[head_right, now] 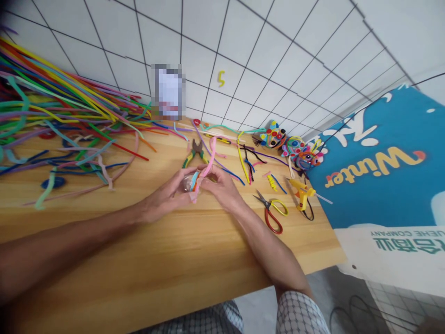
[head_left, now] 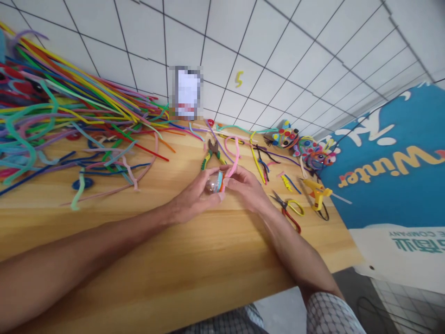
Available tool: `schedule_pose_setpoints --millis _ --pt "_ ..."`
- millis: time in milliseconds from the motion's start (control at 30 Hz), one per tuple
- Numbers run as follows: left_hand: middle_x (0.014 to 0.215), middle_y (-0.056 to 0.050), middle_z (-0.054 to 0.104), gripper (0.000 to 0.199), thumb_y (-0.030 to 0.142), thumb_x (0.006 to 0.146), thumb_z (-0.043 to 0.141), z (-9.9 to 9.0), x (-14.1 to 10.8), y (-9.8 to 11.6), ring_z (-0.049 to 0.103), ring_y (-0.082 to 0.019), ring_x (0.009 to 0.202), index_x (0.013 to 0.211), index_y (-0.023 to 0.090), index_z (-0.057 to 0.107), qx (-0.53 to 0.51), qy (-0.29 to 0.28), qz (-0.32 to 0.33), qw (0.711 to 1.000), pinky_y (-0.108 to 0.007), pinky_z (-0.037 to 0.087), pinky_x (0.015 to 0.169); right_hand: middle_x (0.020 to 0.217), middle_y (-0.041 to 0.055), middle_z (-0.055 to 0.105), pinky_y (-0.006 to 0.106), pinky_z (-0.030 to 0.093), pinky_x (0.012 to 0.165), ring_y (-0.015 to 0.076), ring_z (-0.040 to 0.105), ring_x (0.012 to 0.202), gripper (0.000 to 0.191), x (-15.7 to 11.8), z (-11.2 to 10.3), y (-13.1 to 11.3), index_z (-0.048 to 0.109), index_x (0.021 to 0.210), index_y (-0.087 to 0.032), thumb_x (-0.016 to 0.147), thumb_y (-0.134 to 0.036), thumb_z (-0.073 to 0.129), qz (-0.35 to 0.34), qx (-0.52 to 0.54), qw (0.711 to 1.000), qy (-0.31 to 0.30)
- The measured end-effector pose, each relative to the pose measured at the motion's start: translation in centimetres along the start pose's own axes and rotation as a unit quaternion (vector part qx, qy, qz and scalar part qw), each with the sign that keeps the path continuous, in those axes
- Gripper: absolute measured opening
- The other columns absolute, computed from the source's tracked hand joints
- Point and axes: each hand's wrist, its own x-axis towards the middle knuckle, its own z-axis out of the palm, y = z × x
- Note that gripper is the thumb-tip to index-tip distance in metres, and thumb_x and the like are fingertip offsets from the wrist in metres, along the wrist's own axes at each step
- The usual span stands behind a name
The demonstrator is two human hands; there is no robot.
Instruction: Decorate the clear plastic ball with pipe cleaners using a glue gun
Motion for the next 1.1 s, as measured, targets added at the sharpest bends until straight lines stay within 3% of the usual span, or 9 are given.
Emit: schedule_pose_setpoints --millis 133,300,400,533,700,767,900,1000,1100 --pt "0.181 -0.018 0.051 0.097 0.038 0.090 0.089 0.4 0.1 0.1 0.062 -0.038 0.155 0.176 0.028 0.044 0.049 -0.008 0.010 0.999 -0.060 0.055 0.130 0.130 0.0036 0.083 0.044 0.060 0.110 0.0253 0.075 0.115 0.038 0.0 0.0 0.2 0.083 0.098 -0.028 0.076 -0.050 0.104 0.004 0.001 1.000 0.010" --pt "0.176 -0.019 0.052 0.106 0.036 0.081 0.095 0.7 0.2 -0.2 0.068 -0.035 0.139 0.174 0.028 0.045 0.063 0.016 -0.006 0.998 -0.056 0.061 0.118 0.124 0.0031 0.084 0.043 0.060 0.107 0.0240 0.076 0.110 0.035 0.4 0.0 0.4 0.082 0.096 -0.027 0.076 -0.047 0.102 0.015 0.013 1.000 0.012" --pt "0.163 -0.017 0.063 0.098 0.036 0.083 0.093 0.5 0.3 0.3 0.074 -0.031 0.124 0.170 0.026 0.050 0.038 0.014 -0.033 0.999 -0.055 0.061 0.115 0.112 0.0025 0.085 0.043 0.060 0.104 0.0233 0.076 0.104 0.036 0.5 0.2 0.3 0.081 0.096 -0.026 0.077 -0.050 0.102 0.020 0.020 1.000 0.002" --pt "0.119 -0.007 0.078 0.073 0.047 0.097 0.084 0.1 0.4 1.4 0.076 -0.025 0.100 0.162 0.025 0.059 -0.028 -0.011 -0.099 0.995 -0.046 0.063 0.099 0.096 0.0018 0.083 0.040 0.062 0.092 0.0219 0.075 0.091 0.043 0.4 0.7 0.1 0.079 0.089 -0.025 0.078 -0.060 0.101 0.023 0.019 1.000 -0.005" --pt "0.111 -0.004 0.081 0.055 0.054 0.091 0.087 0.4 1.0 1.7 0.079 -0.026 0.101 0.134 0.023 0.069 -0.120 0.010 -0.149 0.981 -0.041 0.062 0.094 0.085 -0.0016 0.075 0.037 0.059 0.080 0.0193 0.069 0.079 0.052 0.4 1.3 0.6 0.072 0.086 -0.027 0.077 -0.069 0.100 0.036 0.037 0.999 0.011" --pt "0.103 -0.003 0.080 0.055 0.054 0.086 0.090 0.5 1.4 1.7 0.080 -0.026 0.094 0.125 0.023 0.068 -0.171 0.031 -0.185 0.967 -0.040 0.064 0.085 0.090 -0.0013 0.075 0.038 0.060 0.086 0.0201 0.070 0.085 0.052 0.4 1.1 0.7 0.071 0.090 -0.028 0.080 -0.070 0.099 0.009 0.019 0.999 0.030" --pt "0.093 -0.004 0.079 0.050 0.054 0.081 0.091 0.5 2.1 1.9 0.079 -0.024 0.082 0.111 0.022 0.066 -0.244 0.081 -0.226 0.940 -0.033 0.061 0.071 0.122 0.0047 0.079 0.042 0.058 0.105 0.0251 0.072 0.116 0.047 0.1 0.2 -0.2 0.074 0.106 -0.028 0.085 -0.063 0.098 -0.097 -0.085 0.990 0.055" --pt "0.096 -0.006 0.081 0.049 0.058 0.085 0.087 0.3 2.2 2.2 0.080 -0.024 0.084 0.113 0.021 0.071 -0.283 0.087 -0.223 0.929 -0.031 0.061 0.070 0.137 0.0085 0.078 0.045 0.057 0.108 0.0296 0.069 0.133 0.039 -0.5 -0.3 -1.0 0.076 0.113 -0.030 0.093 -0.059 0.092 -0.165 -0.169 0.971 0.036" --pt "0.097 -0.007 0.082 0.045 0.058 0.089 0.084 0.2 2.2 2.5 0.079 -0.023 0.085 0.111 0.020 0.074 -0.304 0.092 -0.225 0.921 -0.031 0.061 0.071 0.139 0.0094 0.077 0.049 0.057 0.110 0.0316 0.068 0.134 0.028 -0.9 -0.1 -1.4 0.078 0.115 -0.031 0.098 -0.051 0.089 -0.210 -0.226 0.951 0.017"
